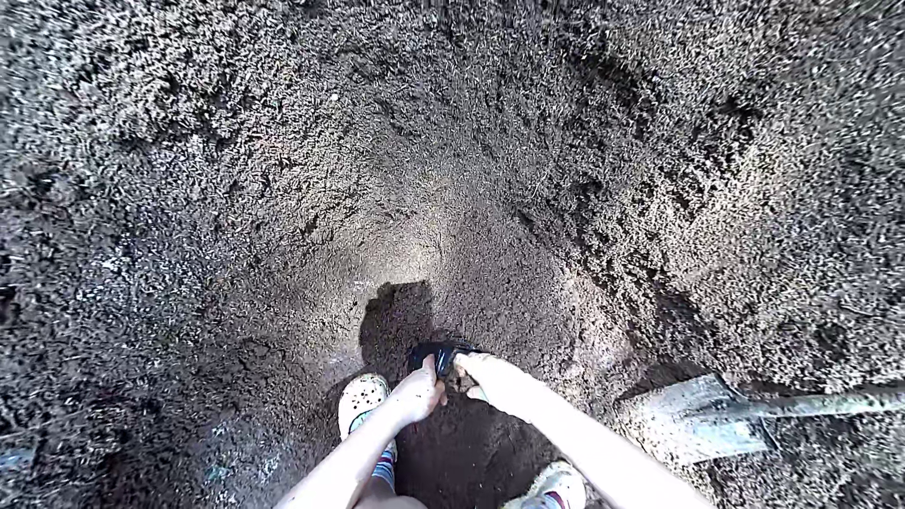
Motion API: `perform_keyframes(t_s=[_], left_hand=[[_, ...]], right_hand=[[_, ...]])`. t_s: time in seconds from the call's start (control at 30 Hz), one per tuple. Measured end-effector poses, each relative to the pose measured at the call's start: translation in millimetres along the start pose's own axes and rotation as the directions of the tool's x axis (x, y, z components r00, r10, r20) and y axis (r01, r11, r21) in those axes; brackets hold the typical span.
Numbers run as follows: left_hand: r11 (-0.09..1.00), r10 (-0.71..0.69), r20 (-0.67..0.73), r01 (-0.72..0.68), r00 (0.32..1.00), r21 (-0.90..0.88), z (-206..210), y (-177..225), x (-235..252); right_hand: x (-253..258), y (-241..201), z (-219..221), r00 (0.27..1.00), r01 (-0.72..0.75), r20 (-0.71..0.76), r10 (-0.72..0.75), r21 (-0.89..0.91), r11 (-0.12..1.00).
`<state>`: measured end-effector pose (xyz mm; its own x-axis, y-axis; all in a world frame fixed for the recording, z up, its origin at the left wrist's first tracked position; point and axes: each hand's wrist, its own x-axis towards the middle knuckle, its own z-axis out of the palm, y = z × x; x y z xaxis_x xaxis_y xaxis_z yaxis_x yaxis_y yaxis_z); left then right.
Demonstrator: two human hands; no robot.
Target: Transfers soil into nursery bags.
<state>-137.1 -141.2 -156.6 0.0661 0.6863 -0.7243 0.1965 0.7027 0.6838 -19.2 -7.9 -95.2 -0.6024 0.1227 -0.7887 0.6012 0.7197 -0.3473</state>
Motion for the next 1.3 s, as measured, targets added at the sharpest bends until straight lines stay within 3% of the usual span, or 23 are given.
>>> perform_keyframes(t_s=[0.13, 0.27, 0.37, 0.57, 0.77, 0.83, 0.9, 0.97, 1.03, 1.1, 1.13, 1.2, 1.3], left_hand=[[0.998, -0.033, -0.041, 0.031, 0.999, -0.055, -3.4, 2.1, -2.6], [0.999, -0.026, -0.074, 0.024, 0.997, -0.025, -4.1, 14.9, -12.8], [0.998, -0.028, -0.097, 0.034, 0.995, 0.053, -2.5, 19.8, -12.0], [0.975, -0.006, -0.112, 0.031, 0.994, 0.220, 1.3, 25.1, -12.2], [0.969, 0.013, -0.125, 0.019, 0.992, 0.247, 2.4, 23.4, -8.9], [0.969, 0.012, -0.121, 0.019, 0.993, 0.247, 2.1, 24.2, -9.0], [0.968, 0.011, -0.120, 0.019, 0.993, 0.250, 1.6, 24.3, -8.8], [0.967, 0.008, -0.122, 0.024, 0.992, 0.255, 1.1, 24.2, -8.9], [0.966, 0.006, -0.123, 0.026, 0.992, 0.258, 0.1, 24.2, -9.7], [0.966, 0.006, -0.127, 0.027, 0.992, 0.258, -0.3, 23.7, -9.3], [0.967, 0.005, -0.125, 0.027, 0.992, 0.254, -0.7, 23.7, -9.2], [0.968, 0.007, -0.119, 0.023, 0.993, 0.248, -1.1, 24.1, -9.7], [0.968, 0.019, -0.117, 0.011, 0.993, 0.252, -0.7, 23.3, -9.5]], right_hand=[[-11.1, 31.3, -1.8, 0.986, -0.025, -0.144, 0.081, 0.353, 0.935], [-23.7, 35.8, 12.3, 0.928, -0.021, -0.308, 0.209, 0.517, 0.855], [-21.2, 32.9, 25.8, 0.912, -0.021, -0.346, 0.220, 0.497, 0.868], [-7.7, 25.3, 39.7, 0.921, -0.161, -0.271, 0.280, 0.389, 0.907], [-2.0, 18.8, 46.7, 0.917, -0.264, -0.213, 0.336, 0.305, 0.915], [-0.7, 18.9, 50.8, 0.913, -0.246, -0.238, 0.330, 0.323, 0.914], [0.1, 23.0, 56.0, 0.906, -0.110, -0.326, 0.268, 0.431, 0.896], [-1.9, 24.8, 56.7, 0.893, 0.054, -0.376, 0.246, 0.633, 0.772], [-5.1, 20.8, 54.1, 0.898, 0.105, -0.313, 0.308, 0.833, 0.543], [-9.0, 23.3, 53.6, 0.943, 0.178, -0.244, 0.228, 0.945, 0.274], [-12.6, 25.5, 52.3, 0.962, 0.190, -0.222, 0.158, 0.962, 0.195], [-18.0, 28.1, 51.9, 0.972, 0.204, -0.218, 0.084, 0.968, 0.148], [-19.8, 27.6, 56.5, 0.956, 0.245, -0.269, 0.119, 0.952, 0.182]])
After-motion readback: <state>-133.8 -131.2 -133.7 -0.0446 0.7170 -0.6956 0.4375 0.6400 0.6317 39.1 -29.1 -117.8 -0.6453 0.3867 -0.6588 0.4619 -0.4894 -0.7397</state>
